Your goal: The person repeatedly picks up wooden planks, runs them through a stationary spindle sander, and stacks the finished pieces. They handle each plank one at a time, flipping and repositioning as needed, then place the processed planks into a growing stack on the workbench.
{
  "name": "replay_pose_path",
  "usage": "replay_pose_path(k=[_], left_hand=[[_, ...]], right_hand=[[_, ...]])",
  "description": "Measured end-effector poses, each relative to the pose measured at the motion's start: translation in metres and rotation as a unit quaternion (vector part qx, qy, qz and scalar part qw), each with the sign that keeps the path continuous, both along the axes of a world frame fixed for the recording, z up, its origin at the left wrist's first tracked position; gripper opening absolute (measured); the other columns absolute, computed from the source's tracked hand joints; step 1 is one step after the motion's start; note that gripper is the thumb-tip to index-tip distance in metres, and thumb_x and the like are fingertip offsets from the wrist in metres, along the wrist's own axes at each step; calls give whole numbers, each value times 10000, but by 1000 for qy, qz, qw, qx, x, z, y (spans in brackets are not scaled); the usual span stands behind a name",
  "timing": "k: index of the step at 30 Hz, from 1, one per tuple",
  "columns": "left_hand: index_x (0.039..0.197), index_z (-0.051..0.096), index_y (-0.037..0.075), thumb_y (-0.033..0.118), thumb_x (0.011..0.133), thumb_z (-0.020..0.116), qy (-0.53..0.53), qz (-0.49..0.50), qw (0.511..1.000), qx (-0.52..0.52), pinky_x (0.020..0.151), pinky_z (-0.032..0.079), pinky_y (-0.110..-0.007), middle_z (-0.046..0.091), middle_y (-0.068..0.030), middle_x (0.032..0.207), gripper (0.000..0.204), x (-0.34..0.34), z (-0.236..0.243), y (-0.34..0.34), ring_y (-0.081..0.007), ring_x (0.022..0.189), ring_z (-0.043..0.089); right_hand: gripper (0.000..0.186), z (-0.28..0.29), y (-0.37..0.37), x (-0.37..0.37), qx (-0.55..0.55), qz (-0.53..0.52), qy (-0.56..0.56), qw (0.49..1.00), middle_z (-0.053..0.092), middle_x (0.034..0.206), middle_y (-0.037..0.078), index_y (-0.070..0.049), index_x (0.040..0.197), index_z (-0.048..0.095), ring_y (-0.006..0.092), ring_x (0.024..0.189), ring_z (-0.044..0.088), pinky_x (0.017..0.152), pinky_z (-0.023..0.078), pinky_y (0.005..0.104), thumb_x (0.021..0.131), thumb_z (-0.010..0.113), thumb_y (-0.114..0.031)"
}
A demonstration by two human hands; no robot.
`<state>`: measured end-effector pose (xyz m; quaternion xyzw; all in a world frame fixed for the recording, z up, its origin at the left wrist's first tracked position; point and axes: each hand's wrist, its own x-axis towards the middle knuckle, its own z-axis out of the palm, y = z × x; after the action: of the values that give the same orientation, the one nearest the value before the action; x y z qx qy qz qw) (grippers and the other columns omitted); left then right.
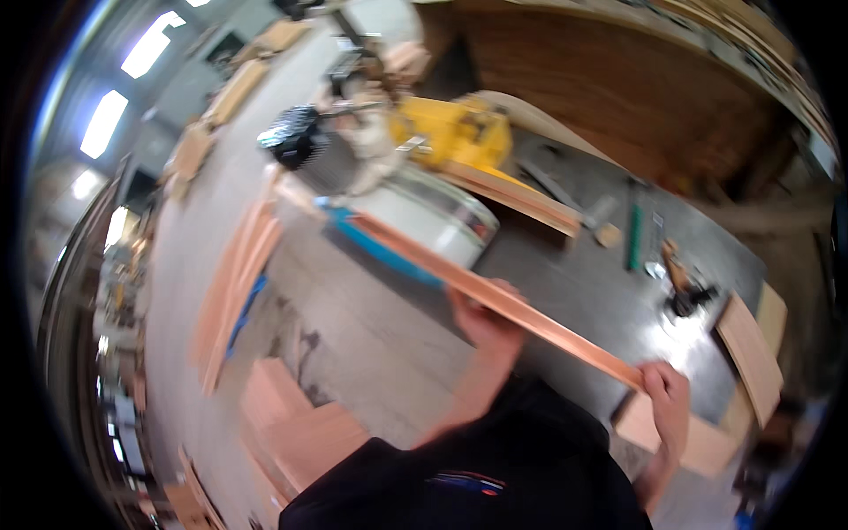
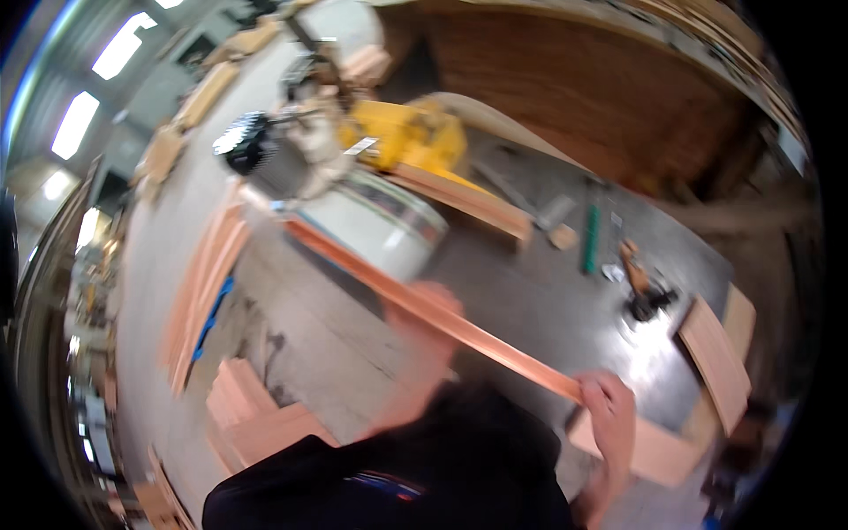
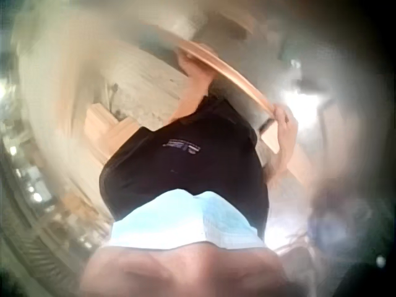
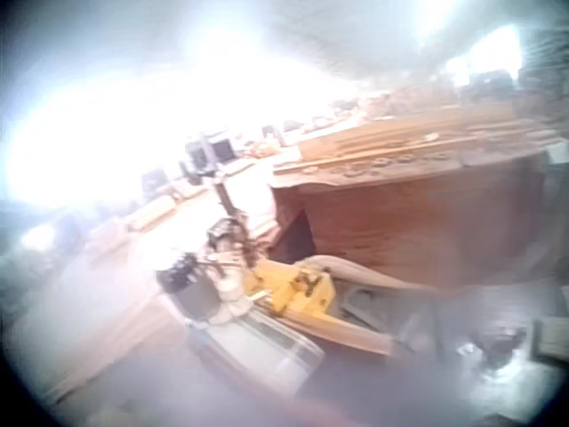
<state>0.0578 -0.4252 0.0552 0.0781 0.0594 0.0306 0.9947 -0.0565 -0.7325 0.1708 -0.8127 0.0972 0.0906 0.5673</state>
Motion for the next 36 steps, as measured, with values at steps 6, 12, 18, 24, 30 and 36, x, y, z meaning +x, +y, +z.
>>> replay_pose_path(k=[6, 12, 18, 24, 30, 36], left_hand=[[878, 704, 120, 517, 821, 792, -58, -73, 995, -29, 823, 542, -372, 709, -55, 892, 410, -20, 4, 41, -200, 845, 655], [1089, 713, 155, 569, 833, 760, -140, -166, 975, -44, 918, 541, -421, 715, -60, 1094, 489, -2, -14, 44, -212, 1032, 668], [1475, 442, 149, 690, 899, 594, 112, 141, 935, 306, 1103, 407, -454, 488, -87, 1458, 805, -9, 51, 30, -249, 1331, 466], [993, 643, 80, 552, 802, 788, 17, 168, 649, 742, 740, 515, -377, 647, -72, 948, 530, -22, 20, 53, -226, 841, 622], [682, 564, 167, 556, 716, 786, -312, 43, 237, 919, 508, 455, -349, 530, 2, 678, 450, -47, -11, -20, -210, 582, 582], [870, 601, 130, 533, 782, 743, -366, -75, 277, 885, 741, 500, -376, 607, -29, 864, 436, -71, -77, -18, -236, 813, 626]], right_hand=[[392, 0, -7, 0, 183, 42, -62, 980, 704, 1101, 66, 18, 1179, 675, 140, 1050, 616, 937, 464, 284, 1073, 481, -306], [399, -12, -3, -8, 212, 1, -58, 975, 701, 1126, 108, 48, 1209, 663, 183, 1055, 641, 947, 483, 308, 1065, 496, -284], [271, -13, 5, -22, 120, -196, -156, 961, 691, 1052, 85, 10, 1181, 660, 162, 938, 628, 858, 492, 315, 992, 586, -169], [275, 14, 44, -26, -197, -83, -490, 845, 647, 1161, 104, -57, 1194, 640, 229, 872, 635, 809, 510, 385, 922, 623, -88], [323, -57, 79, 1, -462, 129, -316, 819, 603, 1203, 95, -97, 1178, 601, 275, 1152, 582, 1012, 444, 465, 857, 634, -106], [115, -170, 52, -23, -408, 257, -99, 870, 656, 890, 87, -117, 968, 567, 308, 869, 659, 764, 505, 462, 856, 582, -93]])
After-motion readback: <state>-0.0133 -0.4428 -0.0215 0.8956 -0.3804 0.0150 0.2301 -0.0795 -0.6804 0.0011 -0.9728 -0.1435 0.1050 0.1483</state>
